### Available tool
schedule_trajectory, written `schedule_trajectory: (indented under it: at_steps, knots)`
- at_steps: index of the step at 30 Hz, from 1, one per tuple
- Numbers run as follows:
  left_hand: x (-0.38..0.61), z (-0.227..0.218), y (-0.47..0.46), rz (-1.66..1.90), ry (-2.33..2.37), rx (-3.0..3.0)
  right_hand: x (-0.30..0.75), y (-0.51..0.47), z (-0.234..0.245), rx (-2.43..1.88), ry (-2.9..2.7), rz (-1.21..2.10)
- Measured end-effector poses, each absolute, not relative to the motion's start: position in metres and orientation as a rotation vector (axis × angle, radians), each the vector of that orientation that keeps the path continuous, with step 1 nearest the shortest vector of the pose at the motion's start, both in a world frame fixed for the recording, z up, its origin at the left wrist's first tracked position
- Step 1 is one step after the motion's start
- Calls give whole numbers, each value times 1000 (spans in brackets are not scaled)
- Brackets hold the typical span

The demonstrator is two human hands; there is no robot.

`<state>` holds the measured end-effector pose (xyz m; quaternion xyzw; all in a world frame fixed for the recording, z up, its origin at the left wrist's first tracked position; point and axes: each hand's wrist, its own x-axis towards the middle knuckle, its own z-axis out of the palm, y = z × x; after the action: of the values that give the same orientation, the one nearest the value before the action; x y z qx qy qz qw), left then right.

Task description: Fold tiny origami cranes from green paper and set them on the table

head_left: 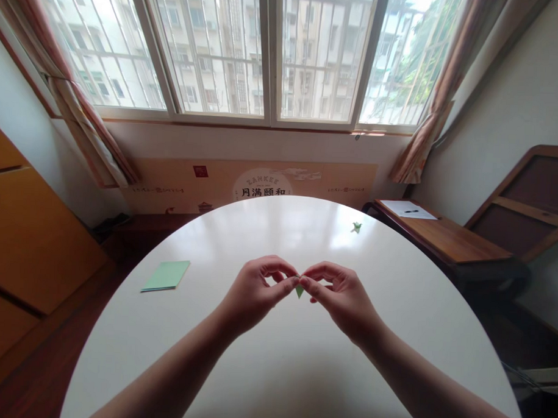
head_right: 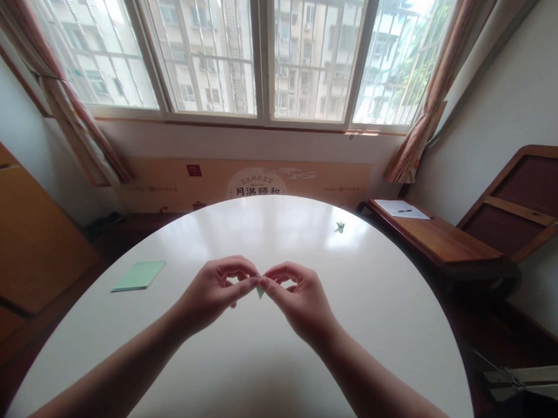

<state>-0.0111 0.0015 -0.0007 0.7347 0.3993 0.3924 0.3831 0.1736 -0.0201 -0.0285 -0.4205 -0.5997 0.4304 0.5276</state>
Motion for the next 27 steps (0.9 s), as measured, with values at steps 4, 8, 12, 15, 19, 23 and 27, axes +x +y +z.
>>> schedule_trajectory:
  at_steps: [4, 8, 12, 15, 19, 23, 27]
  knots:
    - [-11, 0, 2, 1001, 1007, 1852, 174, -21, -25, -1014, -1488, 991]
    - [-10, -1, 4, 1015, 966, 1779, 173, -23, -24, -1004, -1500, 965]
    - [-11, -1, 5, 1047, 918, 1685, 173, -25, -23, -983, -1474, 916]
    - [-11, 0, 4, 1051, 875, 1653, 173, -26, -22, -954, -1498, 814]
    - [-11, 2, 1, 1063, 861, 1736, 173, -28, -23, -928, -1569, 673]
    - [-11, 3, -1, 1090, 873, 1942, 174, -29, -24, -901, -1609, 613]
    - [-12, 2, -2, 1124, 860, 1962, 176, -30, -24, -903, -1609, 578]
